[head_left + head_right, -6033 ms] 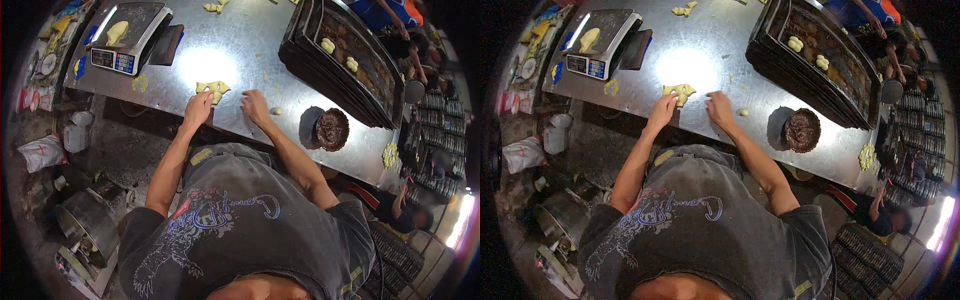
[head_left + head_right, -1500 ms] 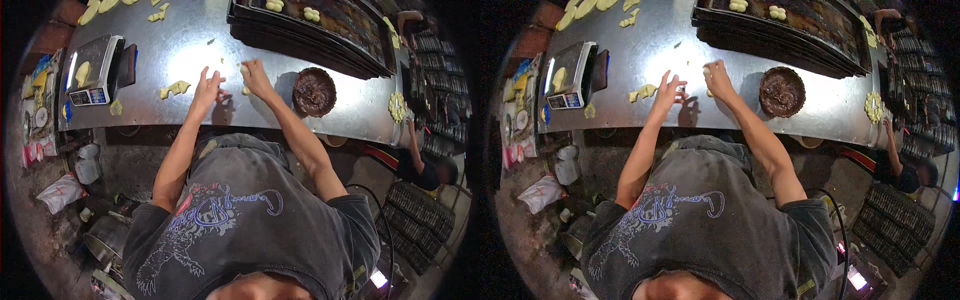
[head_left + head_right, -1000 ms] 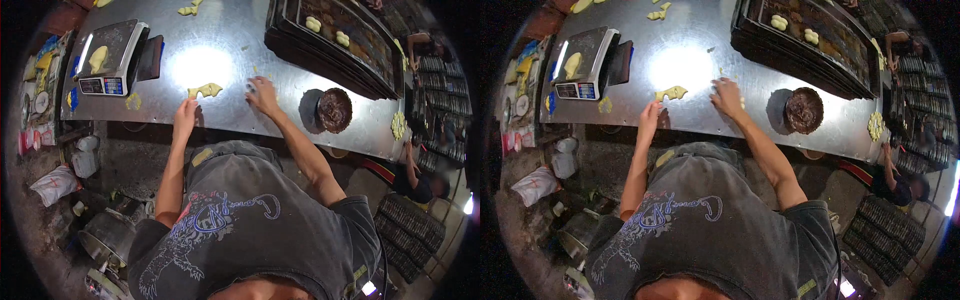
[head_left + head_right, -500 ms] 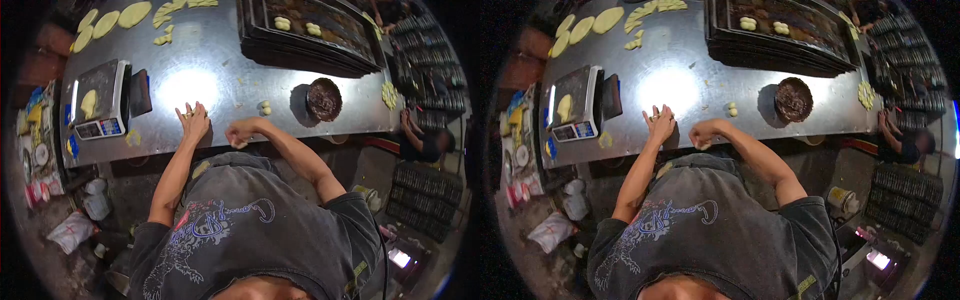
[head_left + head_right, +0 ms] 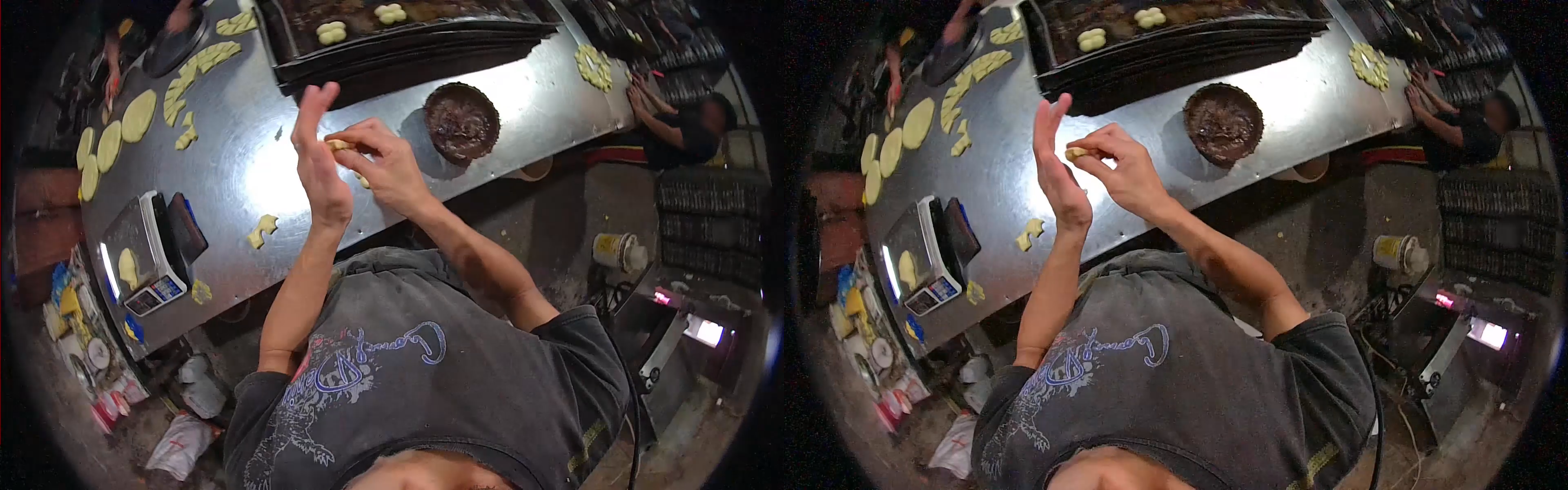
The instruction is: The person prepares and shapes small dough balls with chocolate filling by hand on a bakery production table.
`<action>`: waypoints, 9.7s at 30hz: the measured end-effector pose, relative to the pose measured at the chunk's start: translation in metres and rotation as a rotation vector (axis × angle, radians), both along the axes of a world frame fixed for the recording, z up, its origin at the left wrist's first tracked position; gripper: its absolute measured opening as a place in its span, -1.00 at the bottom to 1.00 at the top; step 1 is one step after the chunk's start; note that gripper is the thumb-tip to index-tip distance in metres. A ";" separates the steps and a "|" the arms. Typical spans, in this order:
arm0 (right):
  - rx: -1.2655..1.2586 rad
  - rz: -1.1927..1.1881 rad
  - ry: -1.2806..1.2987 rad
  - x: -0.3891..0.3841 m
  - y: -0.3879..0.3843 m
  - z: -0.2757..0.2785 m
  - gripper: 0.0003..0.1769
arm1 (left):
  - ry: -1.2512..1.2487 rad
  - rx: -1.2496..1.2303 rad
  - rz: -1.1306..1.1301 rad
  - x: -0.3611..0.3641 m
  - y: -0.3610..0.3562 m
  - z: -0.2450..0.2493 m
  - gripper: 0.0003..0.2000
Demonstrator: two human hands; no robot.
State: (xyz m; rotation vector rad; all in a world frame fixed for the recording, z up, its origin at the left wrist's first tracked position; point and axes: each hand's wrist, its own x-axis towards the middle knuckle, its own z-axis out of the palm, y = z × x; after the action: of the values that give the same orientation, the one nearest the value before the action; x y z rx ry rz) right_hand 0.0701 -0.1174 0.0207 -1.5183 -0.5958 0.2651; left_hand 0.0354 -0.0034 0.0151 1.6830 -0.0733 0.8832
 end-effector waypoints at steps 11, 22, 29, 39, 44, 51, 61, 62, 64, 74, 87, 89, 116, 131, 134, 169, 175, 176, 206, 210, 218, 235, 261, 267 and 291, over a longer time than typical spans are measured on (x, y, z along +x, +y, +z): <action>0.351 0.322 0.870 0.087 -0.113 -0.033 -0.69 | 0.073 0.321 -0.251 0.069 -0.081 -0.050 -0.21; -1.197 -0.145 -0.216 0.190 -0.193 -0.185 -0.24 | 1.131 -0.318 -0.442 0.033 -0.128 -0.137 -0.43; -0.217 -0.032 0.743 0.198 -0.182 -0.132 -0.36 | 0.848 -0.488 -0.344 0.033 -0.116 -0.095 -0.54; 0.448 0.344 0.895 0.057 -0.047 -0.031 -0.47 | 0.568 -0.587 0.077 -0.012 -0.044 -0.028 -0.66; 0.230 0.279 0.461 0.021 0.005 -0.015 -0.58 | 0.308 -0.647 0.143 -0.042 -0.005 -0.014 -0.66; 0.129 0.429 0.561 0.010 0.045 -0.005 -0.74 | 0.131 0.031 0.226 -0.078 0.056 -0.005 -0.76; -0.042 0.113 -0.342 -0.045 0.071 0.021 -0.84 | 0.200 -0.675 0.030 -0.064 0.074 0.007 -0.70; -0.028 0.126 -0.428 -0.044 0.070 0.023 -0.83 | 0.231 -0.621 0.030 -0.061 0.073 0.009 -0.69; -0.005 0.153 -0.605 -0.039 0.063 0.027 -0.80 | 0.509 -0.577 -0.092 -0.062 0.082 0.008 -0.60; 0.189 0.144 0.505 0.023 0.008 0.006 -0.77 | 0.220 -0.094 -0.026 -0.040 0.014 0.008 -0.70; -0.143 -0.032 -0.669 0.047 -0.022 0.015 -0.82 | 0.430 -0.409 0.102 -0.009 -0.037 0.013 -0.28; -0.063 -0.049 -0.306 0.055 -0.015 0.006 -0.73 | 0.426 -0.378 0.062 -0.008 -0.042 0.006 -0.22; -0.938 0.344 -0.472 0.006 0.048 -0.198 -0.37 | 1.097 -0.045 0.432 -0.205 0.087 -0.167 -0.55; -1.015 0.973 -0.586 -0.092 0.157 -0.242 -0.78 | 1.280 0.646 0.359 -0.212 0.150 -0.246 -0.27; -1.105 1.201 -0.286 -0.059 0.098 -0.187 -0.79 | 1.388 0.604 0.324 -0.184 0.149 -0.231 -0.26; -1.084 -0.162 -0.347 0.195 -0.210 -0.195 -0.58 | 0.893 0.161 -0.337 -0.020 -0.098 -0.122 -0.58; -0.632 -0.155 0.449 0.209 -0.200 -0.163 -0.52 | 0.907 -0.150 -0.158 -0.034 -0.070 -0.111 -0.61; -0.387 -0.142 0.636 0.205 -0.197 -0.151 -0.51 | 0.873 -0.193 -0.181 -0.031 -0.068 -0.102 -0.62; -0.026 0.193 -0.253 -0.032 0.040 0.041 -0.84 | 0.192 -0.448 0.040 -0.061 0.061 -0.012 -0.65; -0.041 0.173 -0.412 -0.035 0.028 0.040 -0.87 | 0.476 -0.636 -0.184 -0.051 0.049 0.004 -0.50; 0.144 0.143 0.359 0.024 -0.013 0.029 -0.74 | 0.240 -0.280 -0.164 -0.038 0.000 0.006 -0.67; -0.139 0.110 -0.224 0.057 -0.032 0.008 -0.61 | 0.476 -0.472 0.014 -0.012 -0.054 0.002 -0.26; -0.661 0.401 -0.134 0.073 -0.047 -0.225 -0.50 | 0.799 0.196 0.122 -0.022 -0.028 -0.236 -0.61; -0.740 0.726 -0.161 0.092 -0.039 -0.206 -0.38 | 0.982 0.430 -0.161 -0.008 0.000 -0.233 -0.47; -0.316 0.377 -0.682 -0.019 0.063 -0.009 -0.41 | -0.201 -1.581 -0.348 -0.068 0.050 -0.037 -0.13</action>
State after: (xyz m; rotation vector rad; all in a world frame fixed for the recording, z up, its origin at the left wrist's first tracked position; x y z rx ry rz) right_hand 0.0511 -0.0539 0.0119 -1.7946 -1.4436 0.1229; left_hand -0.0324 0.0465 -0.0220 0.0909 0.1647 0.5172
